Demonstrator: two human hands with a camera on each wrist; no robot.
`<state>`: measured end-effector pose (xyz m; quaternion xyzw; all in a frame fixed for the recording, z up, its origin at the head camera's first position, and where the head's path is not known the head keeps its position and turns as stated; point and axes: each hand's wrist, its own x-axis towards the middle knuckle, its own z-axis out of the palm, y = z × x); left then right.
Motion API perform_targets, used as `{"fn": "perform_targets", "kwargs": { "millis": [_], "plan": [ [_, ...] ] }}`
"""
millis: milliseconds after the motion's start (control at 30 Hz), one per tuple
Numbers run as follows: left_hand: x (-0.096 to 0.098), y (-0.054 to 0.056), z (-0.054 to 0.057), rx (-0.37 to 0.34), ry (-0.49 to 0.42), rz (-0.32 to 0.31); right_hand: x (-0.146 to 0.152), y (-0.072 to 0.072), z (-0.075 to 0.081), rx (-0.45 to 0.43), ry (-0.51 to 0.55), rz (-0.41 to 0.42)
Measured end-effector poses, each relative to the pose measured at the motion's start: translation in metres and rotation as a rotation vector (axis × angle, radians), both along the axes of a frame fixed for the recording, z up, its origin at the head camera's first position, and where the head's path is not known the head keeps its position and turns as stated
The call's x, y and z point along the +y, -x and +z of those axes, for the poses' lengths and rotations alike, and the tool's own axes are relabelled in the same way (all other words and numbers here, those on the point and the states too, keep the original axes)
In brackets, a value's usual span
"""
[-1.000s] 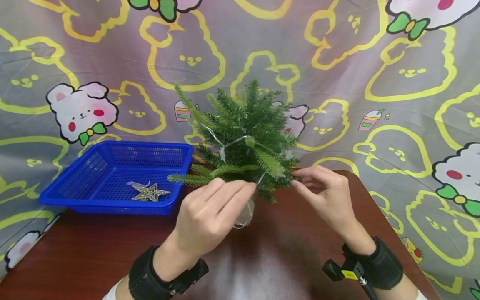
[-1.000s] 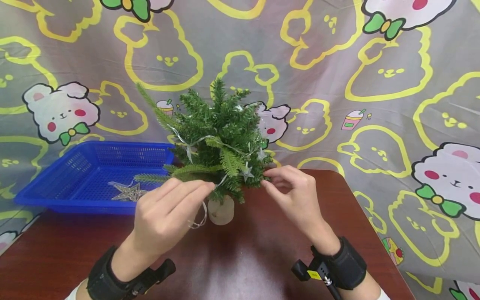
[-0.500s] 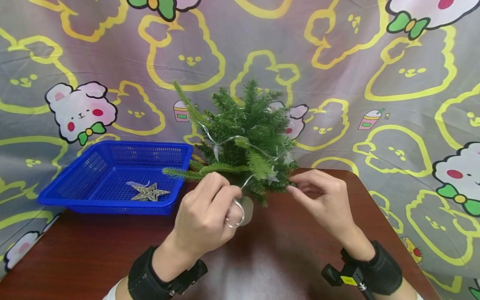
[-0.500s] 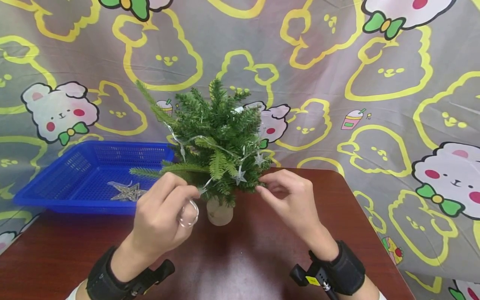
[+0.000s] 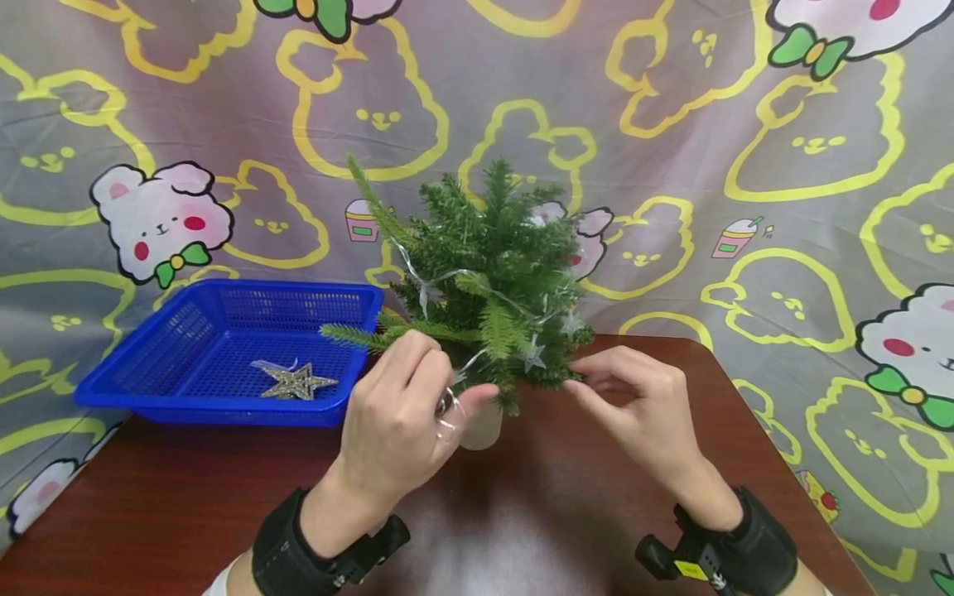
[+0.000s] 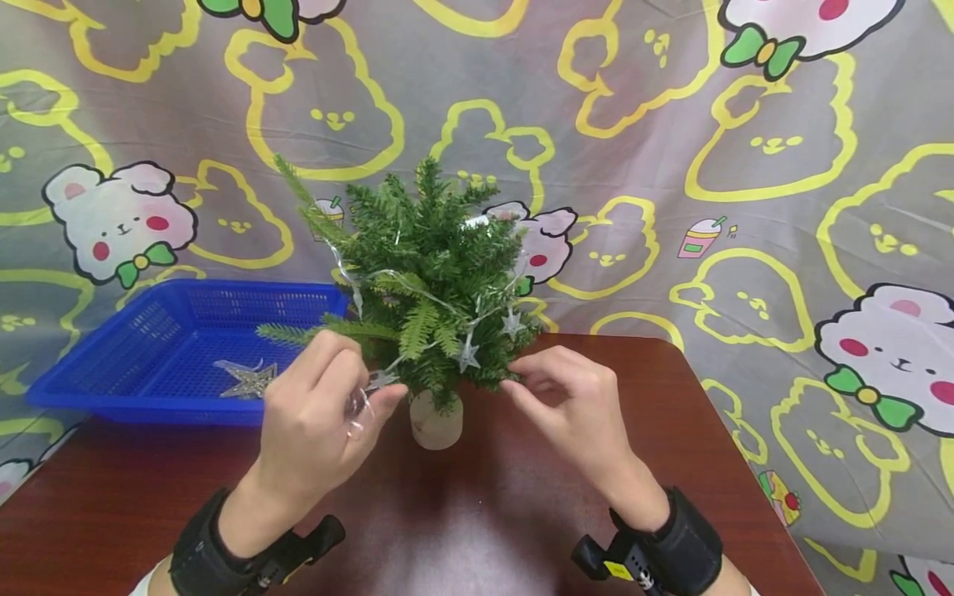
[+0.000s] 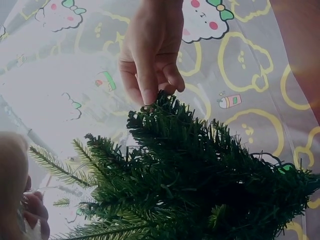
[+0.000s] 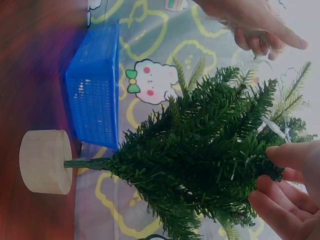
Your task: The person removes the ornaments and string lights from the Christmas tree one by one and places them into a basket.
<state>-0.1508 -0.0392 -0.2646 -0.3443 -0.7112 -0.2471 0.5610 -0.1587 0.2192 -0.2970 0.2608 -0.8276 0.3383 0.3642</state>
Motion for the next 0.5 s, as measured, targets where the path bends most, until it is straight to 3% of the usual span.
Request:
{"fn": "perform_targets", "kwargs": {
  "millis": [267, 500],
  "plan": [
    [-0.0025, 0.0, 0.0, -0.004, -0.053, -0.039, -0.0044, -0.0024, -0.0004, 0.026, -0.001, 0.019],
    [-0.0023, 0.0015, -0.0012, -0.041, -0.043, -0.011, -0.0071, -0.0045, -0.0005, 0.039, 0.008, 0.011]
  ]
}}
